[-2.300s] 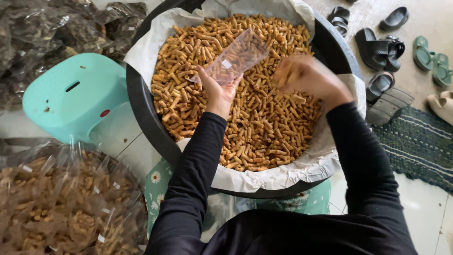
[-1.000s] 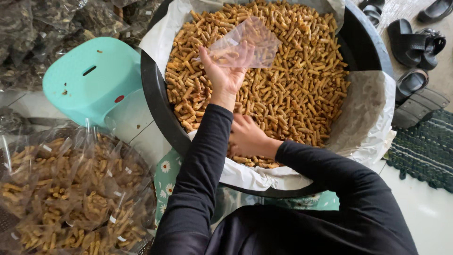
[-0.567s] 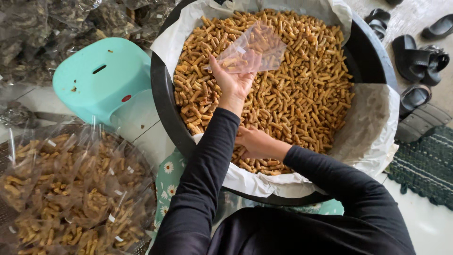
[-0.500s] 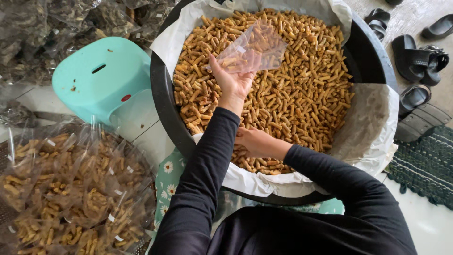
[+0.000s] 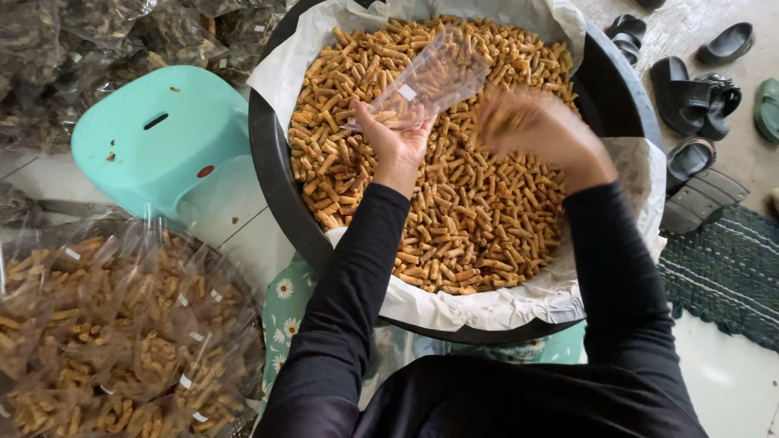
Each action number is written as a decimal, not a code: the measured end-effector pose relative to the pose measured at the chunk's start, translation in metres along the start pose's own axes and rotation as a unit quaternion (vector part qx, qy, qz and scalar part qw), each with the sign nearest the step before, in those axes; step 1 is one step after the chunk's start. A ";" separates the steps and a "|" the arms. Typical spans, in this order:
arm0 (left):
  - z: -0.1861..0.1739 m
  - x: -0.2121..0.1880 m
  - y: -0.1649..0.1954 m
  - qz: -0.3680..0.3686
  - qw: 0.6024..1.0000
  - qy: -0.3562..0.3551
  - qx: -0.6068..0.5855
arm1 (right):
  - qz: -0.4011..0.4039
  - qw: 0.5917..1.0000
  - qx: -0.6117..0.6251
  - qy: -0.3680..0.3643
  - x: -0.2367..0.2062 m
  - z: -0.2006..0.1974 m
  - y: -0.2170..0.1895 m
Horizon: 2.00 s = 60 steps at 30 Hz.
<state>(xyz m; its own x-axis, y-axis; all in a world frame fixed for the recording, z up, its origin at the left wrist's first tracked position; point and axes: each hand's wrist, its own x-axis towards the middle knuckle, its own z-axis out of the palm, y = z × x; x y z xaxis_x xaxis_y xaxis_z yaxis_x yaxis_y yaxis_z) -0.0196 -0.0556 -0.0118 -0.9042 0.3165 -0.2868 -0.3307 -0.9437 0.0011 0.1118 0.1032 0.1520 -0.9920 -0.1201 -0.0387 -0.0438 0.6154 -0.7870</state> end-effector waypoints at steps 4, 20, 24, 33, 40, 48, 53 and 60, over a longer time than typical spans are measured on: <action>0.001 -0.003 -0.003 0.000 1.000 -0.021 -0.017 | -0.203 0.975 0.068 0.063 0.022 -0.027 -0.036; -0.007 0.006 -0.004 0.056 0.997 0.049 0.017 | -0.235 0.901 0.104 0.350 0.049 -0.005 0.021; -0.002 0.006 0.004 0.037 0.997 -0.037 0.054 | -0.172 0.888 0.094 0.416 0.013 0.015 0.073; 0.008 -0.007 0.033 0.023 0.978 -0.149 0.142 | -0.076 0.925 -0.102 0.357 0.013 0.059 0.094; 0.016 -0.034 0.031 0.204 0.928 -0.153 0.272 | -0.110 0.936 -0.119 0.313 0.004 0.067 0.069; 0.020 -0.053 0.036 0.384 0.769 -0.081 0.504 | -0.097 0.934 -0.098 0.328 0.002 0.059 0.089; 0.012 -0.045 0.062 0.100 0.952 -0.097 0.272 | -0.121 0.932 -0.120 0.320 0.003 0.055 0.097; -0.028 -0.143 0.191 0.143 0.951 -0.275 0.006 | -0.105 0.928 -0.226 0.277 0.014 0.061 0.132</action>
<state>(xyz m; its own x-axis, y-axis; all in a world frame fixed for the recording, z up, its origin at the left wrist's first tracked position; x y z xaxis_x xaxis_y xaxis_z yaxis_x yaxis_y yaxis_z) 0.0541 -0.2833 0.0028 -0.9610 0.0527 0.2714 -0.0504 -0.9986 0.0153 0.0993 0.1355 0.0097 -0.8591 0.0667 0.5075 -0.1647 0.9027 -0.3975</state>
